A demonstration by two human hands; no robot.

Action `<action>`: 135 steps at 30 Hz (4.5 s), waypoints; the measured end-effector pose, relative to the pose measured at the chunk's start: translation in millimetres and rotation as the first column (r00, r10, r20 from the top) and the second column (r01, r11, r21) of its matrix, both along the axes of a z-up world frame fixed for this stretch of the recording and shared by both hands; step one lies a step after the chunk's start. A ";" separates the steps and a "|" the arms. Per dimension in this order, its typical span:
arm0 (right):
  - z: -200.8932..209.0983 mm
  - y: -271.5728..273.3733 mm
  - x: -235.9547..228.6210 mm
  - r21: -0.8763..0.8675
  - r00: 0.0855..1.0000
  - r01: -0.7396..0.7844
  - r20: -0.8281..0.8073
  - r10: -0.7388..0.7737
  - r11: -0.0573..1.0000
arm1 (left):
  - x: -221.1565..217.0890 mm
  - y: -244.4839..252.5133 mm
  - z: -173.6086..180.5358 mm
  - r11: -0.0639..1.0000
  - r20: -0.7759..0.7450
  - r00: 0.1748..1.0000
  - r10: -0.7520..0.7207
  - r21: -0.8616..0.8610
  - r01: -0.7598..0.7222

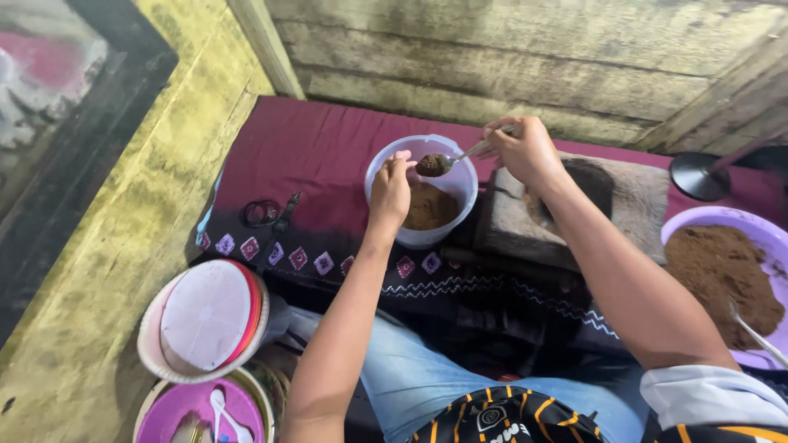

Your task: Mixing and grinding a brown powder substance using a spoon, bowls, and a stone mortar and pestle.

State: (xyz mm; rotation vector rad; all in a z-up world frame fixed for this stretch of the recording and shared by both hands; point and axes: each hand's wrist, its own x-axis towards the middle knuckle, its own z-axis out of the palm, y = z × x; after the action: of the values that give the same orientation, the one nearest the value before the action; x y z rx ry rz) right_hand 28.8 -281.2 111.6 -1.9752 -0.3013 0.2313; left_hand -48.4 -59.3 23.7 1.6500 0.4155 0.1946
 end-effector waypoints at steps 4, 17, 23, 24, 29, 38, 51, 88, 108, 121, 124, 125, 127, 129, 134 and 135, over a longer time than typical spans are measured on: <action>23.4 -38.5 -14.5 0.095 0.999 0.047 -0.016 -0.046 0.994 | -5.0 -57.3 43.2 0.923 0.008 0.999 -0.031 -0.383 0.032; -22.6 -215.0 -27.7 0.100 0.953 0.271 0.110 -0.281 0.957 | 42.6 -199.6 -3.5 0.874 0.117 0.955 -0.272 -0.386 0.296; -88.2 -226.2 -41.2 -0.166 0.853 0.345 0.466 -0.235 0.924 | 27.3 -224.1 14.8 0.911 0.111 0.912 -0.394 0.179 0.371; -98.2 -220.6 -47.8 -0.228 0.835 0.351 0.516 -0.193 0.908 | 27.7 -223.6 11.2 0.843 0.098 0.880 -0.465 0.353 0.406; -123.9 -221.5 -47.8 -0.422 0.672 0.241 0.723 0.163 0.874 | 16.7 -223.8 8.2 0.794 0.151 0.828 -0.540 0.419 0.441; -44.3 -217.8 -82.0 0.005 0.839 0.316 0.466 -0.282 0.949 | 8.7 -166.6 49.3 0.883 0.263 0.856 -0.445 0.286 0.371; -69.0 34.3 -19.2 -0.495 0.777 0.014 0.552 0.302 0.869 | 2.5 17.1 39.1 0.840 0.057 0.965 -0.255 0.507 0.192; -62.4 71.7 20.2 -0.415 0.987 -0.130 0.036 0.160 0.900 | -25.1 43.8 37.0 0.940 0.043 0.998 -0.052 0.340 0.035; 27.7 -142.4 -12.3 0.007 0.981 0.180 0.078 -0.180 0.984 | 78.6 -164.1 -32.6 0.445 0.047 0.961 -0.274 -0.879 0.170; -51.7 -246.7 -64.4 0.044 0.899 0.348 0.267 -0.347 0.936 | 116.4 -248.4 -65.8 0.884 -0.161 0.889 -0.430 0.127 0.450; -77.9 -239.9 -80.5 -0.046 0.879 0.334 0.376 -0.294 0.941 | 102.1 -250.9 -53.1 0.734 -0.308 0.834 -0.458 0.400 0.550; -92.9 -240.3 -78.9 -0.193 0.781 0.256 0.618 -0.085 0.947 | 91.0 -253.1 -34.8 0.720 -0.310 0.833 -0.458 0.420 0.552; -108.5 -239.4 -78.8 -0.349 0.606 0.221 0.781 0.153 0.910 | 79.7 -255.2 -13.5 0.707 -0.309 0.833 -0.459 0.441 0.553; -110.5 -236.8 -82.6 -0.368 0.535 0.262 0.824 0.183 0.892 | 78.7 -254.6 -8.3 0.733 -0.276 0.842 -0.463 0.416 0.539; -119.3 -243.2 -78.1 -0.118 0.710 0.321 0.687 -0.157 0.940 | 68.3 -241.7 9.8 0.822 -0.183 0.868 -0.462 0.278 0.496; -118.8 -243.0 -76.7 -0.037 0.778 0.385 0.550 -0.302 0.922 | 65.1 -238.5 14.9 0.850 -0.141 0.873 -0.466 0.203 0.486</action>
State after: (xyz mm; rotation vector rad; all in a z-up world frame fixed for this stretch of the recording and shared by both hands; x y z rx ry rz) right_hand -47.9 -524.2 -7.3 -2.1745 -0.2729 -0.5700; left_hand 16.7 -297.8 38.6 1.9462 0.0334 -0.2125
